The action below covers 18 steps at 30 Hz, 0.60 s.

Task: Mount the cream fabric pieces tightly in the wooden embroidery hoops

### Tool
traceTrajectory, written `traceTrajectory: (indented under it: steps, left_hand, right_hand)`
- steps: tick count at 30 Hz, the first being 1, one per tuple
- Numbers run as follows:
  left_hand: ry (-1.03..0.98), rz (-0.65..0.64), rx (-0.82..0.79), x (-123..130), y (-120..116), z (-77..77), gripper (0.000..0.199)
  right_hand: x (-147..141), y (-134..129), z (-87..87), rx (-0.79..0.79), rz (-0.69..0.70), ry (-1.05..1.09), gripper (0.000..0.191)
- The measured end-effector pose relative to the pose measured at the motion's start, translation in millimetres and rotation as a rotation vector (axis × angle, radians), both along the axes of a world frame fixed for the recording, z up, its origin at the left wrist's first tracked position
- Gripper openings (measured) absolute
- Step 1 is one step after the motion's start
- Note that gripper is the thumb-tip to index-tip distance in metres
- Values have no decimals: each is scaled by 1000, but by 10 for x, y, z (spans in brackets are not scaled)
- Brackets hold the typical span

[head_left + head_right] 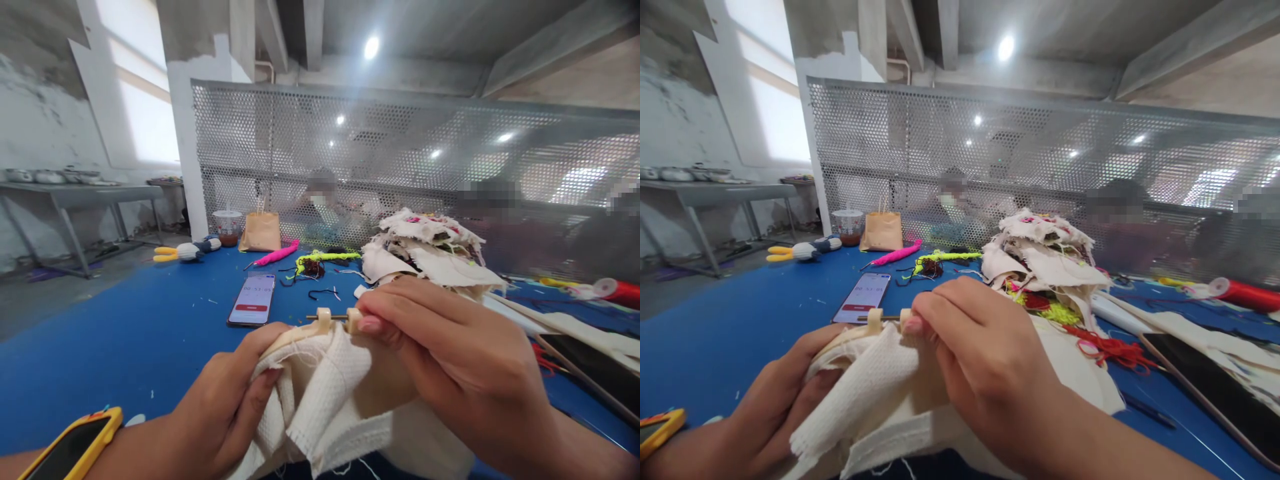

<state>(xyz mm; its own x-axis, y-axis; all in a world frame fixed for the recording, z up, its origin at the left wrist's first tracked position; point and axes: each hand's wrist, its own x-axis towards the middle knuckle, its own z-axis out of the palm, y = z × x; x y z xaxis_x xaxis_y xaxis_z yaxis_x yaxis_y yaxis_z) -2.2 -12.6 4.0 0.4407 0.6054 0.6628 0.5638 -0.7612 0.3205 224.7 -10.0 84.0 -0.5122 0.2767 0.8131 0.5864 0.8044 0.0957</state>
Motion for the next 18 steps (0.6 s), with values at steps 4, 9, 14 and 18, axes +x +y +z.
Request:
traceTrajectory:
  steps: [4,9,14,18]
  left_hand:
    - [77,24,59,-23,-74,-1,41]
    - [152,65,333,19,-140,137,48]
    - [328,400,798,193,-9,412,45]
    - [468,571,861,501,100,525,34]
  right_hand:
    - [12,15,84,-203,68,10,19]
    - [87,115,155,-495,129,28,16]
    - [80,222,100,-645,1,496,27]
    - [-62,177,5,-1175,336,552,45]
